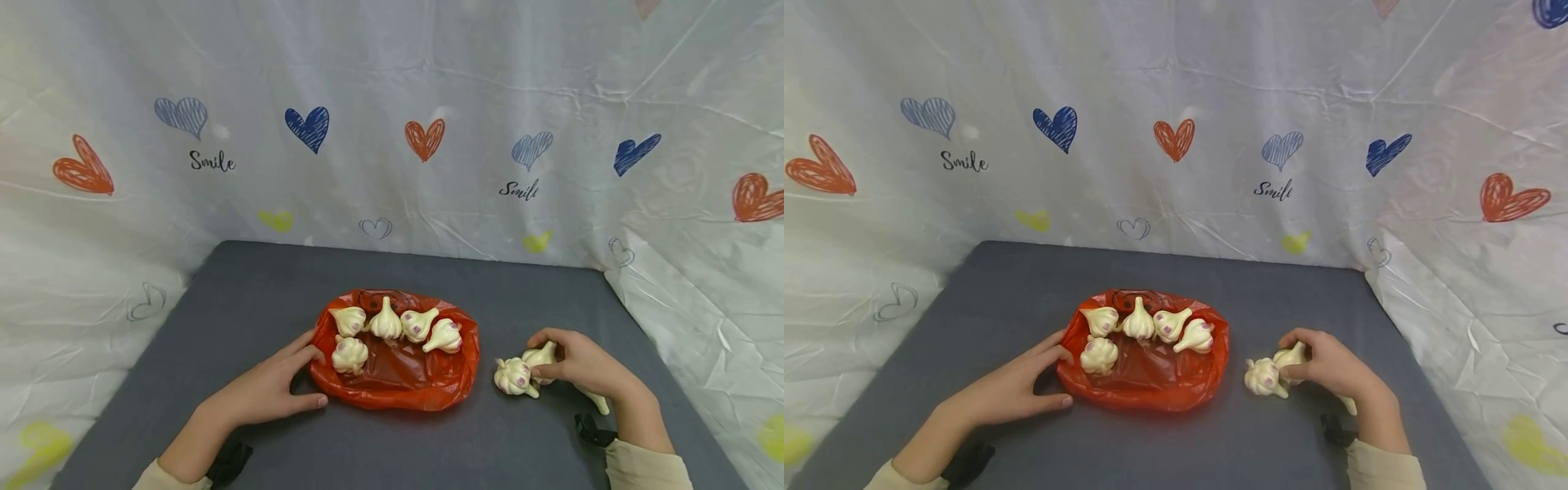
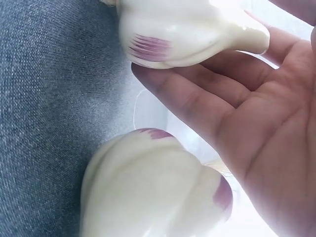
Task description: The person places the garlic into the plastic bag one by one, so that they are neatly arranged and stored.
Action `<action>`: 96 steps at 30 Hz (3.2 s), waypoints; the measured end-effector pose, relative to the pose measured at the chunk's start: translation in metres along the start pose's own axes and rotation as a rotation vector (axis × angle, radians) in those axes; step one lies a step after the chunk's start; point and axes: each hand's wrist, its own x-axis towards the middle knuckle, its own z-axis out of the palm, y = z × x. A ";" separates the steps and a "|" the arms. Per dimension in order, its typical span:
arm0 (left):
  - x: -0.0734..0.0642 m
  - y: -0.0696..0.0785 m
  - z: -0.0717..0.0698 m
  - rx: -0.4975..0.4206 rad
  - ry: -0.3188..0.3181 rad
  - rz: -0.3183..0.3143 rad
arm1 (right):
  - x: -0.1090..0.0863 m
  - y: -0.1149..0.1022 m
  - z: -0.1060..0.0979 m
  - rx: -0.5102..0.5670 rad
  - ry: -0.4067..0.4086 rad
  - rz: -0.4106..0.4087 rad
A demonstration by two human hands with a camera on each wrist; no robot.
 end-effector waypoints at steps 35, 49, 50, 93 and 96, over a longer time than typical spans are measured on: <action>0.003 -0.001 0.001 0.031 0.001 -0.039 | -0.010 -0.014 -0.014 -0.064 0.251 0.071; 0.002 0.002 -0.003 0.015 -0.010 -0.036 | -0.004 -0.022 -0.012 -0.109 0.302 0.017; 0.002 0.002 -0.003 0.014 -0.008 -0.035 | -0.003 -0.023 -0.012 -0.119 0.311 0.004; 0.000 0.005 -0.002 0.019 -0.013 -0.010 | 0.032 -0.064 0.014 -0.023 0.307 -0.150; 0.000 0.005 -0.001 0.023 -0.010 -0.006 | 0.034 -0.069 0.015 -0.016 0.310 -0.162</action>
